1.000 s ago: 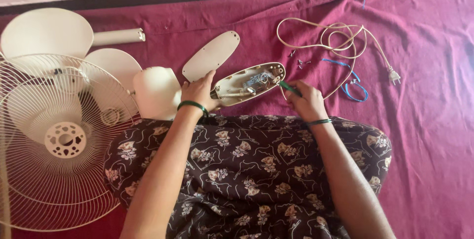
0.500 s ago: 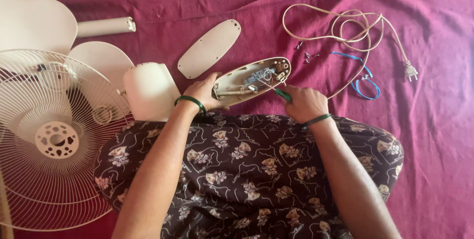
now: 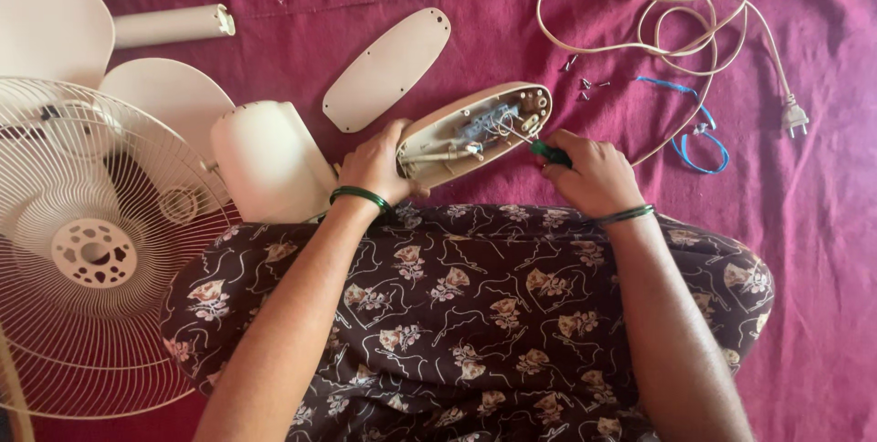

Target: The person sits on the floor and uses a screwdriver to remove screws from the back cover of an electric fan's motor housing. They open the cover, adjust internal wiring, then close the cover and reinsert the screws.

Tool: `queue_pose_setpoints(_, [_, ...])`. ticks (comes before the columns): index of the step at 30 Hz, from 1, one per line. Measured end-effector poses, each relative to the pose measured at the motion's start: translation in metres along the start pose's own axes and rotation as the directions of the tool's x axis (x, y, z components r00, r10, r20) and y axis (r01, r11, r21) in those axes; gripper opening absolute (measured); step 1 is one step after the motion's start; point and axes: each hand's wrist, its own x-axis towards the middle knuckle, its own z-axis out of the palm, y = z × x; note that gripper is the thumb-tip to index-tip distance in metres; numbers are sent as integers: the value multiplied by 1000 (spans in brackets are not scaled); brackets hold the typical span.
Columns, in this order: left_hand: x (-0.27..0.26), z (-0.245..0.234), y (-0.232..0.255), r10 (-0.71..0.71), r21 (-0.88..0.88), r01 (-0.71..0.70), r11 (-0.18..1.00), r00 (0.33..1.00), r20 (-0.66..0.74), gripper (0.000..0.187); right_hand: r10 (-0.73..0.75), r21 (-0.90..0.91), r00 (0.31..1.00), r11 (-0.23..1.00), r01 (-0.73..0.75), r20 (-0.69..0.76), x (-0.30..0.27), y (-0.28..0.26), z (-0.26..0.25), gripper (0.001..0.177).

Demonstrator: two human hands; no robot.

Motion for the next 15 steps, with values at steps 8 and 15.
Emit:
queue_pose_setpoints(8, [0, 5, 0, 33, -53, -49, 997, 964, -265, 104, -70, 30, 997, 997, 70, 16, 0, 5, 5, 24])
queue_pose_setpoints(15, [5, 6, 7, 9, 28, -3, 1000, 978, -210, 110, -66, -24, 997, 997, 67, 34, 2, 5, 18, 29])
